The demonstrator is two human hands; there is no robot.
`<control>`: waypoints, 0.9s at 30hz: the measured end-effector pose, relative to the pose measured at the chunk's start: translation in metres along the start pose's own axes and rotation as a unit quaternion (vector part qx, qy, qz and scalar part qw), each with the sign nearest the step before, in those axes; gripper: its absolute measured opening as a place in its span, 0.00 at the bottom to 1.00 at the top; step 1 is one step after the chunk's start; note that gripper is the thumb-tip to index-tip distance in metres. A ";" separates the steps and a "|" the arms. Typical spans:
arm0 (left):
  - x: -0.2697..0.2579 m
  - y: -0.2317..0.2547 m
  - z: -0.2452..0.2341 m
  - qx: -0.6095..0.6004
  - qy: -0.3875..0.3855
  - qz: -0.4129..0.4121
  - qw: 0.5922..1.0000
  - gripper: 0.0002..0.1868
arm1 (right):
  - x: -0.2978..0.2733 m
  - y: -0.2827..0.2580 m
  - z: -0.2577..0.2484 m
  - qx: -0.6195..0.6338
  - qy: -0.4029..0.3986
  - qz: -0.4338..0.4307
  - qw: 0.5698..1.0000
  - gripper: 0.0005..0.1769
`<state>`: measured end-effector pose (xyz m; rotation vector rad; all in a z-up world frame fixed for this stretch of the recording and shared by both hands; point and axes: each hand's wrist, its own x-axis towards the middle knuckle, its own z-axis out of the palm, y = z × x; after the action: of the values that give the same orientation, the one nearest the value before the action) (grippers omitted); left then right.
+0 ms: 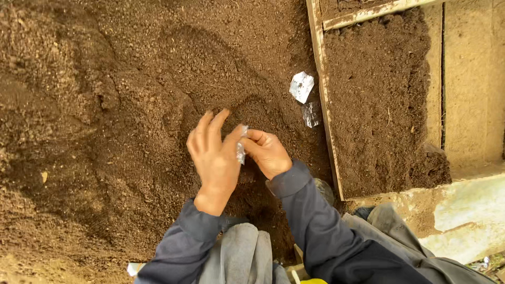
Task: The person kneels on the ground and repeatedly scoops soil from a large pile into a wooden seed tray. They use their hands to level the soil within the tray's compartments and smooth the surface.
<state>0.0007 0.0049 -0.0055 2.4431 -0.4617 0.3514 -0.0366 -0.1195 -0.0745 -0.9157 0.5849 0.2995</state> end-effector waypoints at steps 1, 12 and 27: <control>0.001 -0.005 -0.001 0.013 0.019 -0.012 1.000 0.02 | 0.005 0.000 -0.004 -0.077 0.025 -0.037 0.996 0.07; 0.007 -0.020 -0.007 -0.293 -0.104 -0.191 0.931 0.08 | 0.022 -0.084 -0.014 -0.610 0.179 -0.258 0.727 0.16; -0.007 -0.013 -0.026 -0.533 -0.368 -0.346 0.679 0.09 | -0.017 0.004 -0.068 -0.361 0.050 -0.285 0.887 0.06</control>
<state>-0.0035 0.0322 0.0055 1.2812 0.0360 -1.0089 -0.0752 -0.1720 -0.0991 -1.7847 0.2611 -0.0843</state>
